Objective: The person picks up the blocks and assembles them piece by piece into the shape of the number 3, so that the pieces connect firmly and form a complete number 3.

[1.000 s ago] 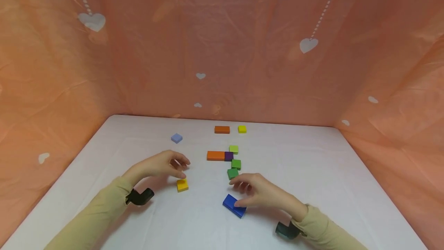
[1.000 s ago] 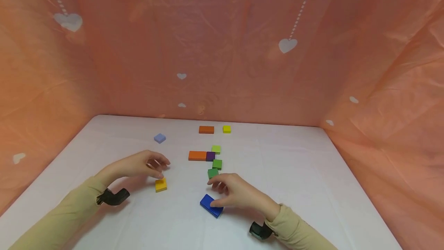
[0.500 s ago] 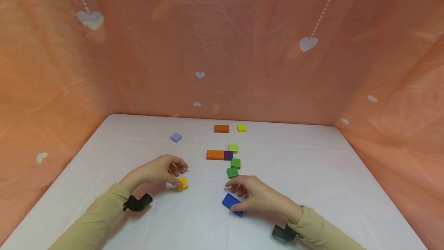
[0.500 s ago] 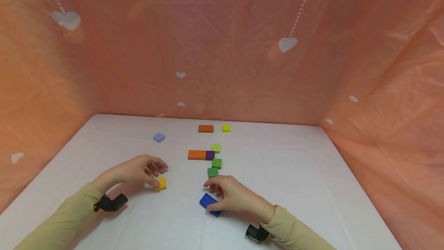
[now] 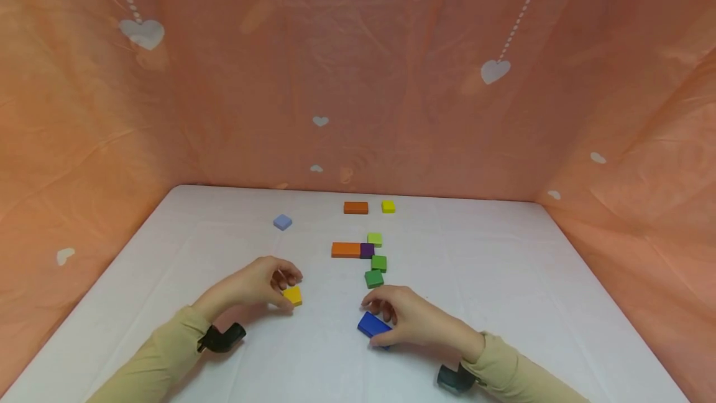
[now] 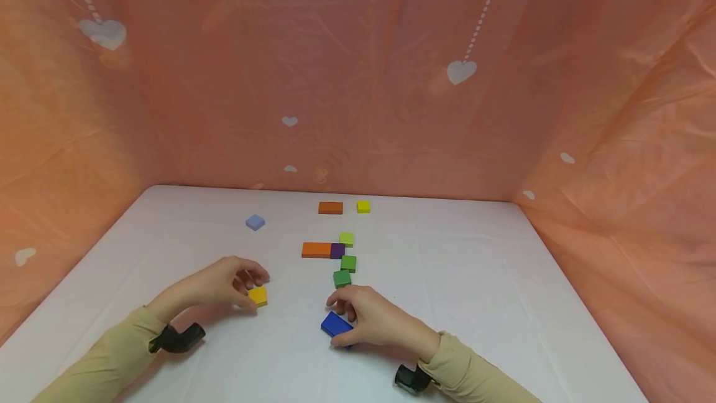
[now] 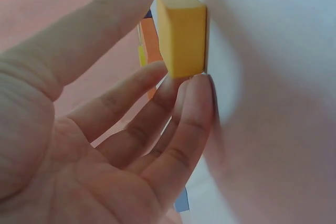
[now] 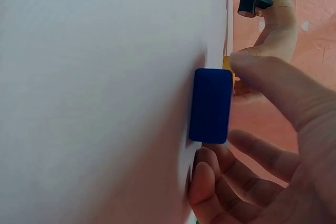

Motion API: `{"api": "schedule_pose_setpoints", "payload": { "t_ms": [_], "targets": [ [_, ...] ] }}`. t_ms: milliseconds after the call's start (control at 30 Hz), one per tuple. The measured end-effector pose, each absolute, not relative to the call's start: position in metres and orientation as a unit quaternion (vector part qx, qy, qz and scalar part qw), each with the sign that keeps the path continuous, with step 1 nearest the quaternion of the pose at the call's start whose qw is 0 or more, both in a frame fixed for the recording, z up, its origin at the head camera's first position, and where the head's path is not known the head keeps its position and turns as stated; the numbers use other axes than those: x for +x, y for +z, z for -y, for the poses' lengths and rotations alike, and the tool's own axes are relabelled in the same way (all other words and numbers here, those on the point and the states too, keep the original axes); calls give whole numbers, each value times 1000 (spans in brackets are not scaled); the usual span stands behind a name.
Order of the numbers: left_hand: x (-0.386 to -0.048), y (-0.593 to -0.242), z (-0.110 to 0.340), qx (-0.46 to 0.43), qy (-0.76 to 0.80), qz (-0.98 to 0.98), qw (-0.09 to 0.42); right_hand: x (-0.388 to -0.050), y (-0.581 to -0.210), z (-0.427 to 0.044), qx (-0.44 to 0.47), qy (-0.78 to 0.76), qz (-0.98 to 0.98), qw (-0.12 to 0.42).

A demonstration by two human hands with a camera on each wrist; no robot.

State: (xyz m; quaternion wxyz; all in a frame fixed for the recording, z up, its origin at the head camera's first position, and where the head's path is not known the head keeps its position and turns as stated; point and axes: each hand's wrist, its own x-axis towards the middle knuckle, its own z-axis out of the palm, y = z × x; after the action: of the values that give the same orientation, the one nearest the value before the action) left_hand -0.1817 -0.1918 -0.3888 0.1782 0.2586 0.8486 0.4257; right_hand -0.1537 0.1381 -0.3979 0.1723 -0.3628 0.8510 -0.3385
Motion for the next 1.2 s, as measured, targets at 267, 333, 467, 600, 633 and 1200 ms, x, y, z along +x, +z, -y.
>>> {"api": "schedule_pose_setpoints", "payload": {
  "t_ms": [267, 333, 467, 600, 633, 1200],
  "targets": [
    [-180, -393, 189, 257, 430, -849, 166, -153, -399, -138, -358, -344, -849, 180],
    [-180, -394, 189, 257, 432, -849, 164, -153, -399, -138, -354, -344, -849, 185],
    [-180, -394, 188, 257, 433, -849, 162, -154, -398, -138, -351, -339, -852, 189],
    [-180, -394, 188, 256, 434, -849, 161, -155, -398, -138, -351, -328, -856, 189],
    [-180, -394, 188, 256, 433, -849, 160, -155, -398, -139, -351, -326, -857, 189],
    [-181, -397, 186, 257, 413, -860, 153, -158, -395, -142, -354, -309, -863, 183]
  ]
}}
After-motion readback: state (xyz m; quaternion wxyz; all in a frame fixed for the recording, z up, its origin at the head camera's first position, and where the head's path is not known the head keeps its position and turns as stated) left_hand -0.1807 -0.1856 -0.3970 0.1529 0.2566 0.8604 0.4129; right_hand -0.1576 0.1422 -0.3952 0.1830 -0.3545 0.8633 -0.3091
